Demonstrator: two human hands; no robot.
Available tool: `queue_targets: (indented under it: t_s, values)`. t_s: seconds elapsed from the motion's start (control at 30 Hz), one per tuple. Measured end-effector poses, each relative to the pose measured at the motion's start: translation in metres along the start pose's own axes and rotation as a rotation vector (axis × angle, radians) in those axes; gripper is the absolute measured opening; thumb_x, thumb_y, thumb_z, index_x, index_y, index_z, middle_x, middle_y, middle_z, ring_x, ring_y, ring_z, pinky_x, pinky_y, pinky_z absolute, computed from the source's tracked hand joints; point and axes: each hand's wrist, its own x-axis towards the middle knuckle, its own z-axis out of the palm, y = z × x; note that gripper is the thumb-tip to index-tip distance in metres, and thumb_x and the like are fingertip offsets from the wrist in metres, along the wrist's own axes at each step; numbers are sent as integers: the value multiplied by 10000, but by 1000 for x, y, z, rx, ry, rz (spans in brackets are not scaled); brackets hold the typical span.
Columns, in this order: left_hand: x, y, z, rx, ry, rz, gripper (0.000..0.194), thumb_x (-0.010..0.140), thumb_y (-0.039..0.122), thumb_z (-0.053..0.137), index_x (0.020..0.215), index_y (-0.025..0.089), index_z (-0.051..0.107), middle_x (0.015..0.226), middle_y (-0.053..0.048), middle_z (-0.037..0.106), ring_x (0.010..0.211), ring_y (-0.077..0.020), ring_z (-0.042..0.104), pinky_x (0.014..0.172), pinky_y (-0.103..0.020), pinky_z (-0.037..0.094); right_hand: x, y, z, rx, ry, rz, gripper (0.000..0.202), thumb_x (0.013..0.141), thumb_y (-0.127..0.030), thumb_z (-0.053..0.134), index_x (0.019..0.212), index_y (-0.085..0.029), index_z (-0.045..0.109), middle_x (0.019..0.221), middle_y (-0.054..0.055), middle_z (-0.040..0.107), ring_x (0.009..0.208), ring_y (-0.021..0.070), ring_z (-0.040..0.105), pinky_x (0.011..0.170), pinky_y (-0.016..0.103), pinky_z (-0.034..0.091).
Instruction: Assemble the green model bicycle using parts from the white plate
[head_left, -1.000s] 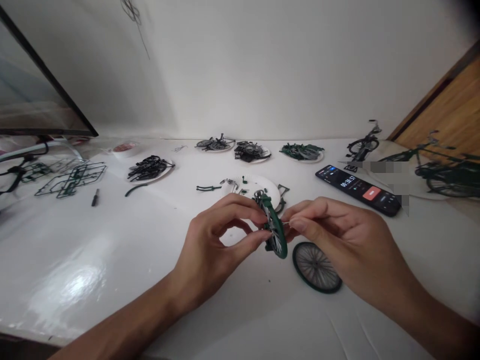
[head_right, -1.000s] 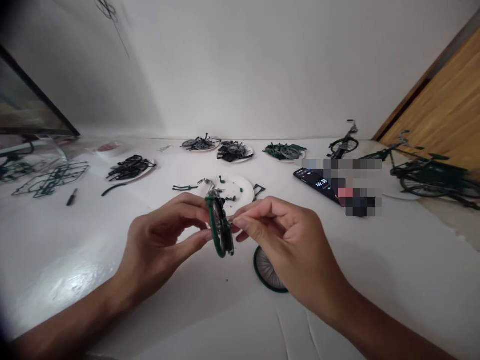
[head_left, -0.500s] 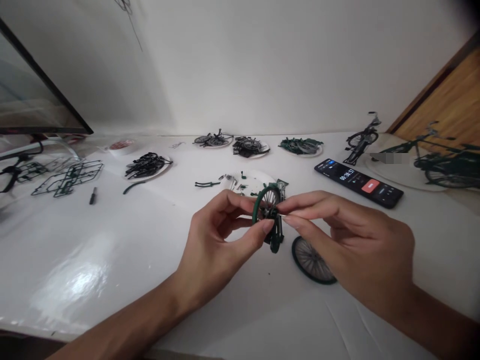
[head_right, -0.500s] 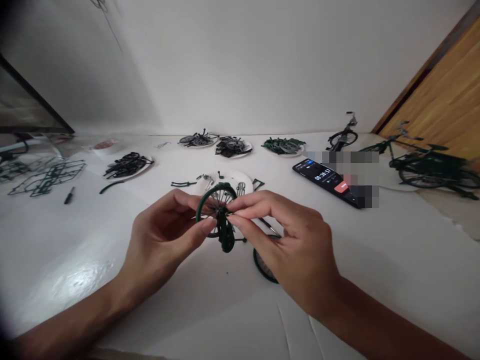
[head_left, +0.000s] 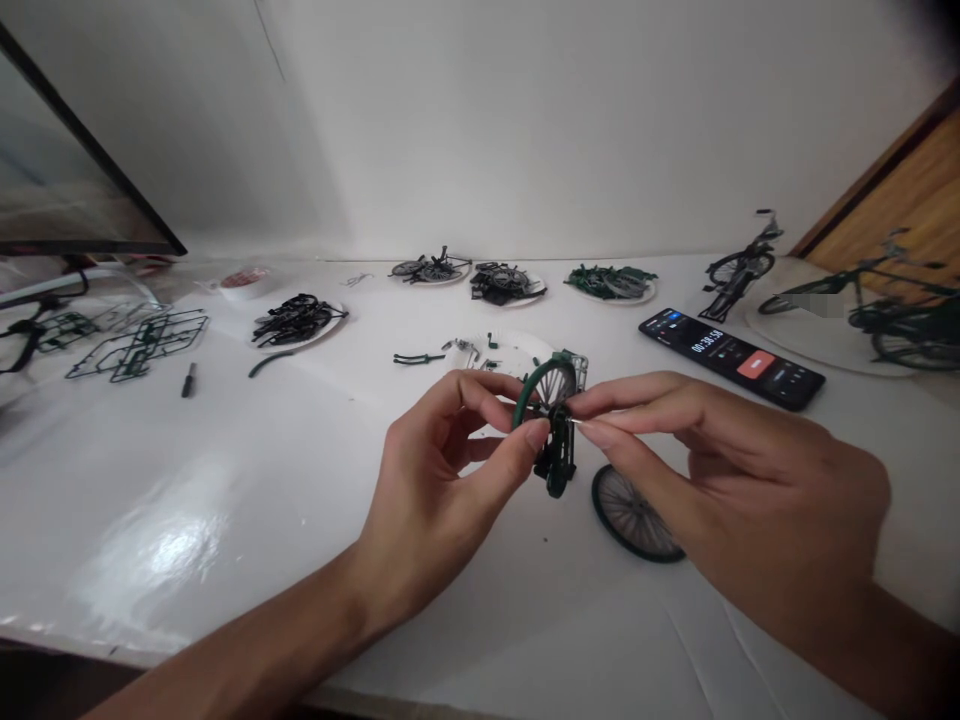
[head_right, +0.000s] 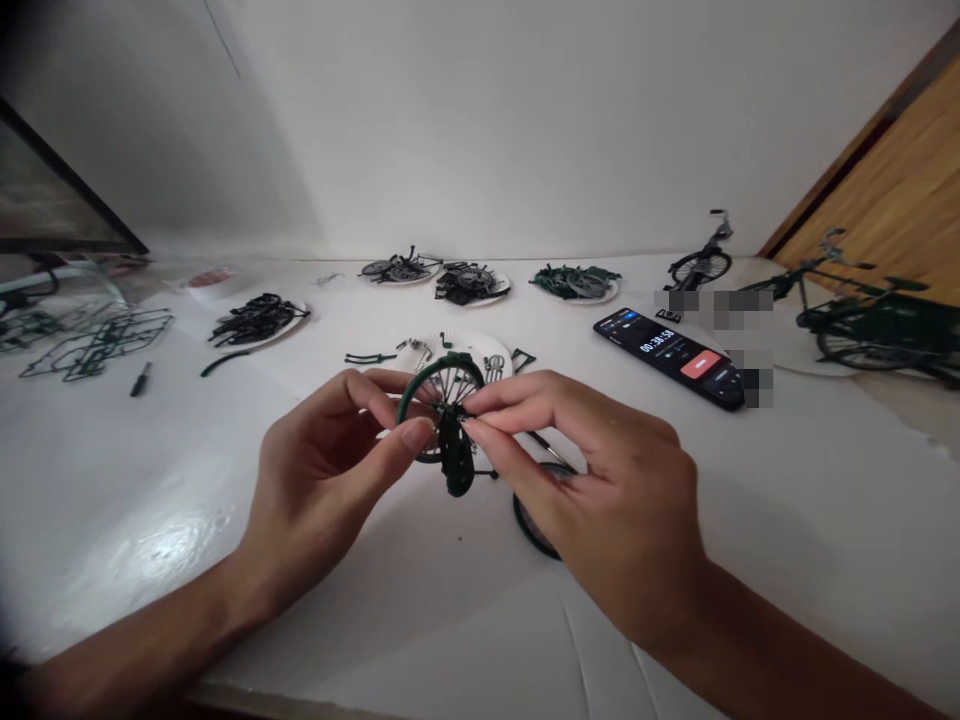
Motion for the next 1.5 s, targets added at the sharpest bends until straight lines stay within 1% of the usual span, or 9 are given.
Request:
queue_targets:
  t_s: [0.6, 0.67, 0.77, 0.83, 0.93, 1.1, 1.23, 1.4, 1.5]
  values:
    - [-4, 2, 5, 104, -92, 188, 200, 865, 102, 716, 916, 199, 549, 1121, -40, 628, 1066, -172, 644, 949, -327, 610, 7, 11, 3, 159, -37, 50, 226, 782, -302, 809, 707, -271, 598, 999, 18, 576, 1000, 241, 596, 921, 410, 450]
    - [-4, 3, 5, 98, -88, 199, 209, 865, 87, 711, 926, 203, 548, 1134, -37, 616, 1084, -171, 636, 941, -314, 612, 8, 11, 3, 168, 23, 54, 228, 751, -290, 834, 783, -282, 609, 1079, 18, 581, 1132, 258, 567, 1021, 420, 416]
    - [-4, 3, 4, 103, -100, 230, 227, 868, 58, 695, 939, 210, 542, 1132, -24, 591, 1087, -155, 624, 938, -288, 604, 11, 12, 1, 192, 43, 111, 475, 656, -307, 899, 1034, -314, 612, 1257, 17, 587, 1297, 272, 492, 1127, 431, 342]
    - [-4, 2, 3, 102, -128, 240, 231, 881, 41, 669, 957, 215, 537, 1120, -19, 578, 1066, -143, 626, 938, -284, 601, 14, 14, -1, 226, -62, 129, 474, 657, -318, 898, 1042, -310, 622, 1210, 17, 638, 1225, 272, 556, 1072, 419, 404]
    - [-4, 0, 3, 105, -168, 240, 256, 899, 28, 631, 1029, 223, 528, 1117, -20, 584, 1064, -144, 632, 969, -303, 591, 15, 13, -5, 221, -203, 66, 245, 732, -285, 845, 871, -280, 644, 956, 2, 687, 940, 234, 654, 852, 365, 502]
    - [-2, -3, 3, 209, -162, 238, 342, 900, 62, 646, 1168, 240, 530, 1121, -20, 651, 1074, -156, 655, 1053, -343, 550, 13, 3, -6, 6, -92, -83, 331, 714, -324, 868, 949, -282, 638, 878, -22, 704, 799, 178, 652, 726, 292, 520]
    - [1, -3, 2, 118, -187, 145, 311, 903, 82, 644, 1169, 214, 552, 1134, -47, 663, 1034, -169, 671, 950, -326, 598, 12, 0, -7, 25, -101, 37, 371, 723, -369, 855, 1015, -276, 646, 954, 1, 724, 895, 207, 687, 782, 299, 553]
    - [13, -1, 0, -136, -102, -112, 275, 858, 107, 702, 1078, 160, 545, 1130, -88, 676, 1022, -209, 678, 854, -342, 609, 15, 11, -8, 514, -248, 325, 268, 913, -383, 665, 1166, -296, 661, 1119, 17, 722, 1075, 207, 681, 874, 298, 566]
    - [18, -1, -2, -156, -45, -220, 327, 842, 143, 727, 1096, 160, 521, 1078, -85, 694, 972, -205, 691, 811, -335, 597, 13, 19, -3, 723, -374, 466, 278, 922, -369, 662, 1186, -282, 676, 1160, 32, 723, 1096, 207, 676, 912, 316, 557]
